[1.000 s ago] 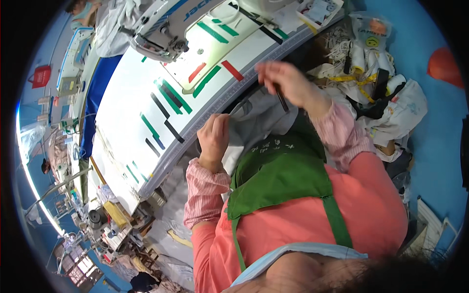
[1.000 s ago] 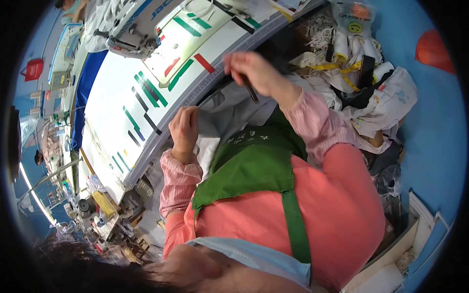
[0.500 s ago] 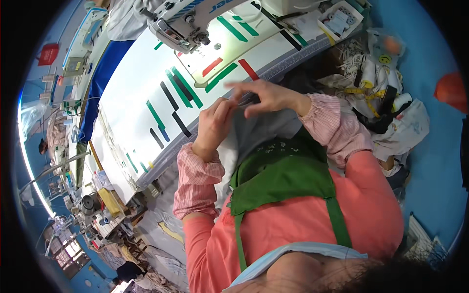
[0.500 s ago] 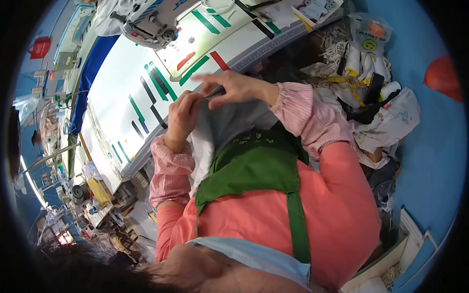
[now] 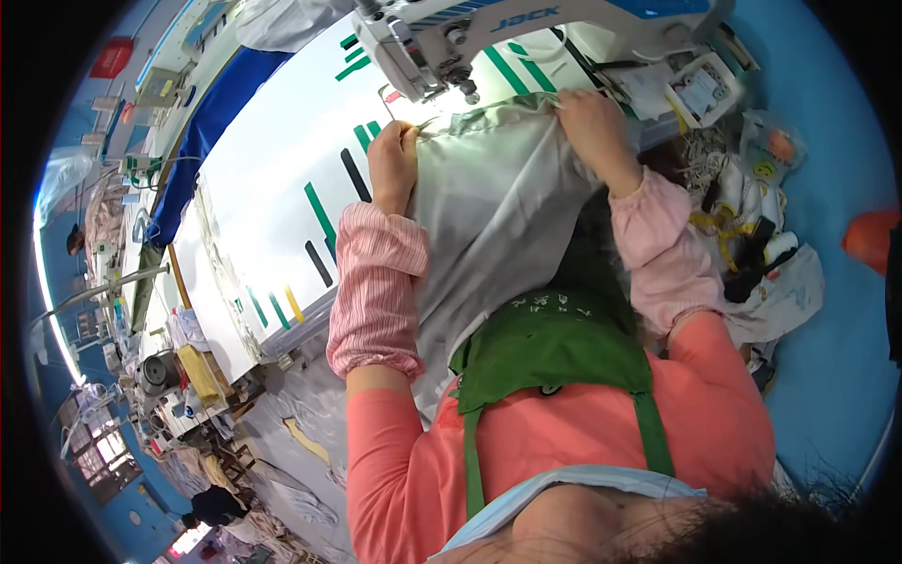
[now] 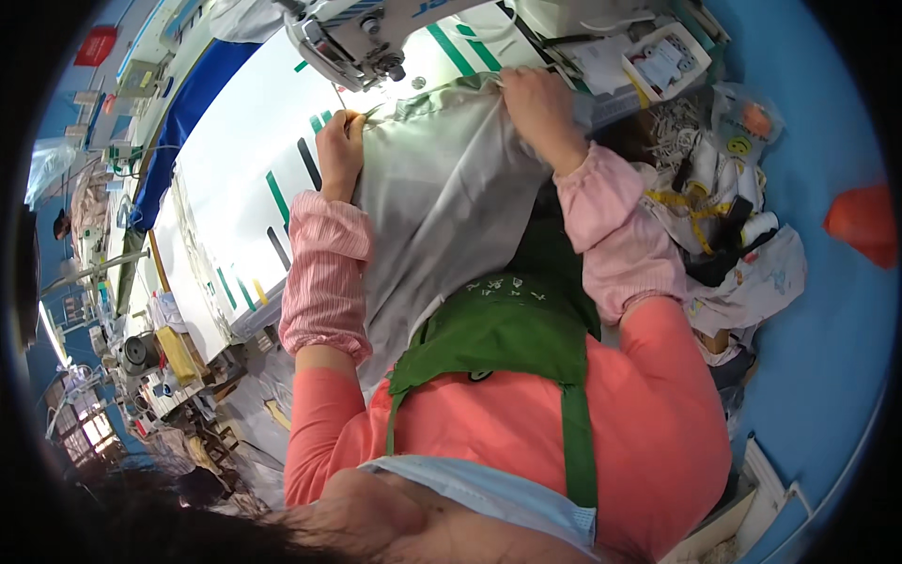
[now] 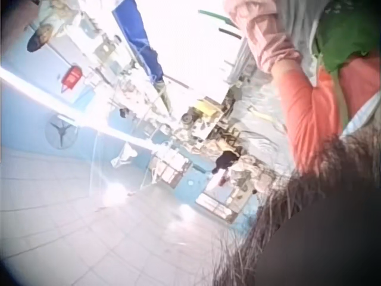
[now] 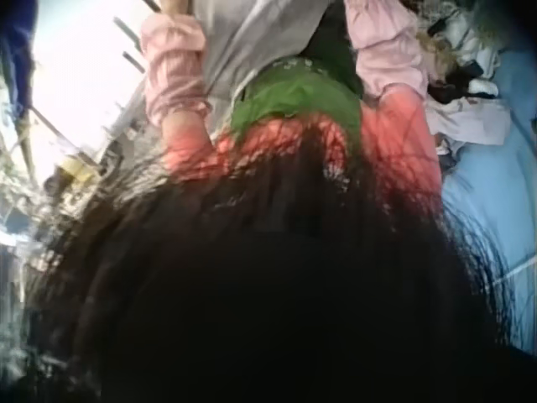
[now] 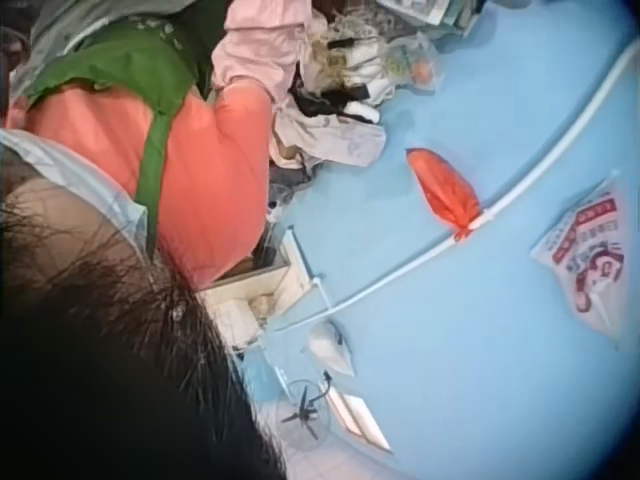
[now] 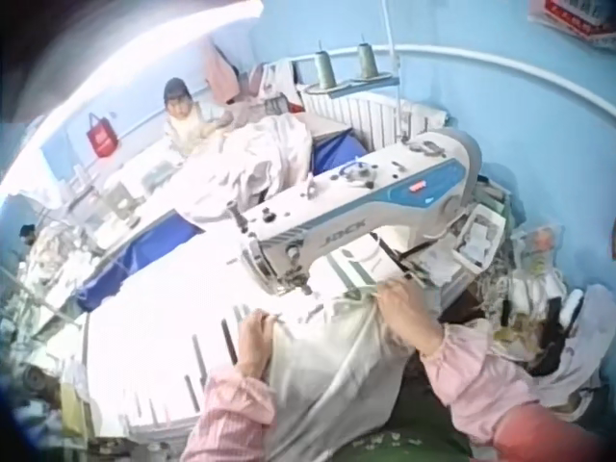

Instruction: Sewing together pieces of fabric using an industrial sewing machine to create pillow covers.

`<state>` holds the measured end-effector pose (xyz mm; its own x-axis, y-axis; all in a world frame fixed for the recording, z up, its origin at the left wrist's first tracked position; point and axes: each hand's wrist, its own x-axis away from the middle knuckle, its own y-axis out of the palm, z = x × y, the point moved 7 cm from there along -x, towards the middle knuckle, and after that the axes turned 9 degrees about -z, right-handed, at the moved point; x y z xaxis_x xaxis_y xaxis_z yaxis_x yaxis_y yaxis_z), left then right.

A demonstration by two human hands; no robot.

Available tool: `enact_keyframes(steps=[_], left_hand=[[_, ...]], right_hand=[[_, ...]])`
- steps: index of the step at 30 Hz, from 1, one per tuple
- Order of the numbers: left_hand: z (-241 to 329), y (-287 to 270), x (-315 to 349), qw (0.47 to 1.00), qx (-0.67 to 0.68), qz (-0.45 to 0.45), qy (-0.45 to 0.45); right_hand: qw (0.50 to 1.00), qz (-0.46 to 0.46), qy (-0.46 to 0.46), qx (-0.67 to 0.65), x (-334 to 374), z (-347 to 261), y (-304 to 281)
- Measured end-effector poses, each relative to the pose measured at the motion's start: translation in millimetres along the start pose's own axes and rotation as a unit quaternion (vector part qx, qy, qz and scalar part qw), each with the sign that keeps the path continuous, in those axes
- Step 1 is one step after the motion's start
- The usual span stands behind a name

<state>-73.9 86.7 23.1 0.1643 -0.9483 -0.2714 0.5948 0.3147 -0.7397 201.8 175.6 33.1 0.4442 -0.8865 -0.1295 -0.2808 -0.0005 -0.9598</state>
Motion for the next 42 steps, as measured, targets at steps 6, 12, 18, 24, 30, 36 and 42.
enact_keyframes(steps=[6, 12, 18, 24, 30, 36, 42], left_hand=[[-11, 4, -1, 0.999, -0.018, -0.021, 0.041], [-4, 4, 0, 0.998, -0.008, -0.033, 0.044], [-4, 3, 0, 0.998, -0.004, -0.049, 0.049], [0, 1, 0, 0.996, 0.038, -0.022, 0.079], [4, 2, 0, 0.994, 0.003, -0.048, 0.1], [7, 3, 0, 0.992, 0.008, -0.051, 0.114], [19, -1, 0, 0.984, 0.049, -0.069, 0.155]], right_hand=[[0.953, 0.173, -0.21, -0.13, -6, -94, 13], [0.953, 0.079, -0.241, -0.164, -23, -120, 35], [0.944, 0.087, -0.295, -0.119, -16, -125, 30], [0.938, 0.051, -0.319, -0.124, -4, -139, 24], [0.91, -0.115, -0.293, -0.269, -13, -135, 34], [0.911, -0.08, -0.168, -0.367, -31, -122, 44], [0.834, -0.296, -0.074, -0.46, -38, -115, 63]])
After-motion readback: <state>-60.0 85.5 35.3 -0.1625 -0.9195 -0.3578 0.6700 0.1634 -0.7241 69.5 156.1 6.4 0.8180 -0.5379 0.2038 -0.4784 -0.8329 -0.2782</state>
